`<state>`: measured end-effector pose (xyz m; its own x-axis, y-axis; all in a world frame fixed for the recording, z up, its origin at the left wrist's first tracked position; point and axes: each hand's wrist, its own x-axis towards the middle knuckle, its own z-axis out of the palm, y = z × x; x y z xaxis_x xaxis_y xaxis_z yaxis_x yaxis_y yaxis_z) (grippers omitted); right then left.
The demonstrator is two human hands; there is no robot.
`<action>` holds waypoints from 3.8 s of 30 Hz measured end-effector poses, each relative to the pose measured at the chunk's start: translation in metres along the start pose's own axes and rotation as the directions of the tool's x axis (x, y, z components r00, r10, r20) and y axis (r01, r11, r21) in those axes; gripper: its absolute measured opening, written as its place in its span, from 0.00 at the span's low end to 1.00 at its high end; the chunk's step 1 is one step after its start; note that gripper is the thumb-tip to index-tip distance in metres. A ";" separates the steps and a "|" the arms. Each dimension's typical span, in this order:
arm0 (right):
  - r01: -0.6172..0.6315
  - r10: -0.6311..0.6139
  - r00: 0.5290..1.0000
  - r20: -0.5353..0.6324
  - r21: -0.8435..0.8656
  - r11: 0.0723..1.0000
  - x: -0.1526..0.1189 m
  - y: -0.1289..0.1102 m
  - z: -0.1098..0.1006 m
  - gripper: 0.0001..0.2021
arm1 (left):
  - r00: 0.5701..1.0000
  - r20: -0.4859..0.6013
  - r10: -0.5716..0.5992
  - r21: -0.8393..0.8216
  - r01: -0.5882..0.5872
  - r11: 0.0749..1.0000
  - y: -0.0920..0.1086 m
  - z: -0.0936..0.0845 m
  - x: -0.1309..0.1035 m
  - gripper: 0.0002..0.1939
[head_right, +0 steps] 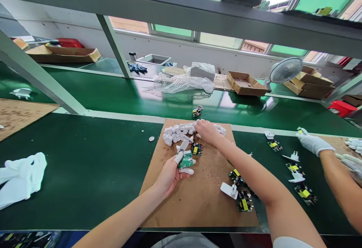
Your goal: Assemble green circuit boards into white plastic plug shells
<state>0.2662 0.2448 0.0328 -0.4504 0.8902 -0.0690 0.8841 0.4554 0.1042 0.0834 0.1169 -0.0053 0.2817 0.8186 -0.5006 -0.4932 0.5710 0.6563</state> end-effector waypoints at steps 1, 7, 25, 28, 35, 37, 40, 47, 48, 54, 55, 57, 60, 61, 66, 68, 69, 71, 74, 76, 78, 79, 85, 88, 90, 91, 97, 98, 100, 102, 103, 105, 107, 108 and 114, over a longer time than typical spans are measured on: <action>-0.001 0.001 1.000 0.014 -0.014 1.000 0.002 0.000 0.001 0.12 | 1.000 0.000 0.000 0.000 0.000 1.000 0.000 0.000 0.000 0.10; -0.049 0.048 0.997 0.063 0.017 0.999 0.007 0.007 0.000 0.15 | 1.000 0.015 0.011 -0.025 -0.011 1.000 -0.003 -0.004 0.004 0.12; -0.050 0.111 0.993 -0.040 0.709 0.703 -0.091 -0.040 -0.027 0.06 | 0.990 0.113 0.079 0.030 -0.083 0.996 -0.002 -0.004 0.001 0.21; 0.170 0.111 0.941 -0.319 0.732 0.659 -0.117 -0.073 -0.013 0.05 | 0.987 0.122 0.103 0.045 -0.109 0.993 -0.006 -0.005 -0.001 0.23; 0.087 0.382 0.800 -0.463 0.719 0.689 -0.129 -0.098 0.016 0.10 | 0.982 0.160 0.102 0.094 -0.118 0.989 -0.012 -0.005 -0.004 0.26; -0.007 0.506 0.769 -0.391 0.786 0.618 -0.130 -0.099 0.019 0.19 | 0.981 0.167 0.101 0.102 -0.119 0.988 -0.010 -0.006 -0.007 0.27; -0.048 0.464 0.871 -0.160 0.913 0.405 -0.131 -0.096 0.021 0.25 | 0.973 0.203 0.112 0.141 -0.142 0.980 -0.005 -0.006 -0.012 0.30; 0.017 0.352 0.934 -0.058 0.993 0.119 -0.129 -0.092 0.026 0.22 | 0.940 0.310 0.140 0.244 -0.222 0.944 0.000 -0.004 -0.017 0.32; 0.012 0.365 0.929 -0.061 0.991 0.134 -0.130 -0.092 0.028 0.22 | 0.937 0.324 0.134 0.265 -0.226 0.938 0.000 -0.004 -0.016 0.33; 0.059 0.337 0.938 -0.086 0.994 0.090 -0.132 -0.095 0.029 0.23 | 0.942 0.301 0.147 0.332 -0.248 0.910 0.002 -0.005 -0.017 0.31; 0.068 0.317 0.945 -0.082 0.996 0.054 -0.132 -0.096 0.028 0.24 | 0.941 0.305 0.148 0.326 -0.249 0.912 0.001 -0.006 -0.017 0.31; 0.067 0.293 0.954 -0.059 0.998 -0.017 -0.131 -0.098 0.025 0.27 | 0.932 0.336 0.132 0.283 -0.233 0.930 0.000 -0.010 -0.016 0.30; 0.070 0.297 0.954 -0.040 0.993 -0.093 -0.130 -0.102 0.023 0.26 | 0.899 0.424 0.108 0.165 -0.194 0.967 -0.004 -0.014 -0.014 0.32; 0.072 0.290 0.957 -0.032 0.989 -0.126 -0.130 -0.103 0.023 0.24 | 0.887 0.448 0.108 0.139 -0.188 0.972 -0.005 -0.014 -0.014 0.33; 0.065 0.255 0.967 -0.003 0.970 -0.236 -0.129 -0.106 0.025 0.21 | 0.867 0.484 0.116 0.129 -0.202 0.971 -0.008 -0.012 -0.014 0.33; 0.075 0.300 0.953 -0.032 0.989 -0.131 -0.129 -0.105 0.024 0.19 | 0.873 0.472 0.123 0.131 -0.207 0.969 -0.008 -0.011 -0.014 0.32; 0.073 0.303 0.952 -0.052 0.995 -0.061 -0.130 -0.103 0.023 0.18 | 0.879 0.460 0.124 0.141 -0.210 0.967 -0.008 -0.011 -0.013 0.31; 0.076 0.251 0.964 -0.087 0.996 0.054 -0.132 -0.099 0.022 0.17 | 0.900 0.419 0.119 0.169 -0.207 0.964 -0.008 -0.011 -0.013 0.29; 0.110 0.153 0.980 -0.127 0.988 0.112 -0.135 -0.093 0.021 0.21 | 0.924 0.365 0.114 0.172 -0.187 0.967 -0.007 -0.012 -0.013 0.30; 0.120 0.167 0.976 -0.141 0.985 0.126 -0.135 -0.093 0.021 0.19 | 0.920 0.372 0.123 0.170 -0.198 0.965 -0.005 -0.012 -0.013 0.31; 0.113 0.204 0.969 -0.137 0.986 0.126 -0.134 -0.094 0.023 0.17 | 0.913 0.385 0.137 0.212 -0.232 0.949 -0.003 -0.013 -0.013 0.29; 0.109 0.211 0.969 -0.130 0.988 0.108 -0.133 -0.095 0.023 0.17 | 0.912 0.384 0.141 0.246 -0.248 0.937 -0.003 -0.013 -0.014 0.28; 0.058 0.158 0.987 -0.040 0.992 -0.111 -0.132 -0.099 0.025 0.22 | 0.916 0.372 0.150 0.281 -0.265 0.922 -0.007 -0.012 -0.016 0.26; 0.044 0.205 0.979 0.002 0.975 -0.217 -0.130 -0.101 0.024 0.22 | 0.901 0.419 0.110 0.220 -0.218 0.951 -0.009 -0.013 -0.015 0.26; 0.060 0.275 0.961 0.012 0.967 -0.249 -0.129 -0.104 0.022 0.19 | 0.877 0.470 0.098 0.173 -0.200 0.964 -0.010 -0.014 -0.013 0.29; 0.065 0.301 0.953 0.017 0.963 -0.260 -0.128 -0.106 0.022 0.19 | 0.867 0.489 0.102 0.152 -0.199 0.968 -0.011 -0.014 -0.013 0.30; 0.037 0.370 0.927 0.067 0.963 -0.267 -0.127 -0.108 0.022 0.20 | 0.880 0.471 0.067 0.248 -0.205 0.947 -0.011 -0.010 -0.014 0.31; 0.043 0.379 0.924 0.049 0.972 -0.229 -0.127 -0.107 0.022 0.20 | 0.884 0.464 0.059 0.267 -0.203 0.942 -0.010 -0.009 -0.015 0.31; 0.066 0.346 0.938 0.000 0.982 -0.179 -0.129 -0.104 0.022 0.20 | 0.887 0.458 0.063 0.275 -0.209 0.938 -0.006 -0.008 -0.017 0.31; 0.087 0.269 0.963 -0.037 0.981 -0.175 -0.130 -0.103 0.022 0.22 | 0.892 0.443 0.092 0.253 -0.223 0.941 -0.002 -0.007 -0.018 0.30; 0.096 0.239 0.970 -0.051 0.979 -0.181 -0.130 -0.102 0.022 0.22 | 0.893 0.437 0.105 0.241 -0.229 0.943 0.000 -0.007 -0.019 0.30; 0.114 0.230 0.970 -0.075 0.980 -0.164 -0.130 -0.103 0.022 0.21 | 0.891 0.436 0.125 0.229 -0.244 0.942 0.001 -0.007 -0.018 0.29; 0.136 0.243 0.965 -0.102 0.982 -0.128 -0.130 -0.103 0.023 0.19 | 0.897 0.421 0.137 0.247 -0.259 0.934 0.001 -0.007 -0.017 0.29; 0.146 0.241 0.964 -0.116 0.983 -0.112 -0.129 -0.103 0.024 0.19 | 0.903 0.404 0.147 0.259 -0.267 0.928 0.000 -0.007 -0.017 0.29; 0.186 0.250 0.951 -0.180 0.982 0.000 -0.127 -0.106 0.027 0.20 | 0.928 0.337 0.157 0.247 -0.248 0.937 -0.001 -0.006 -0.014 0.31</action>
<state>0.2332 0.0837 0.0033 -0.2297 0.9632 0.1395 0.0380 0.1521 -0.9876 0.0752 0.1041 -0.0023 0.4616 0.8704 -0.1711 -0.3289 0.3471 0.8783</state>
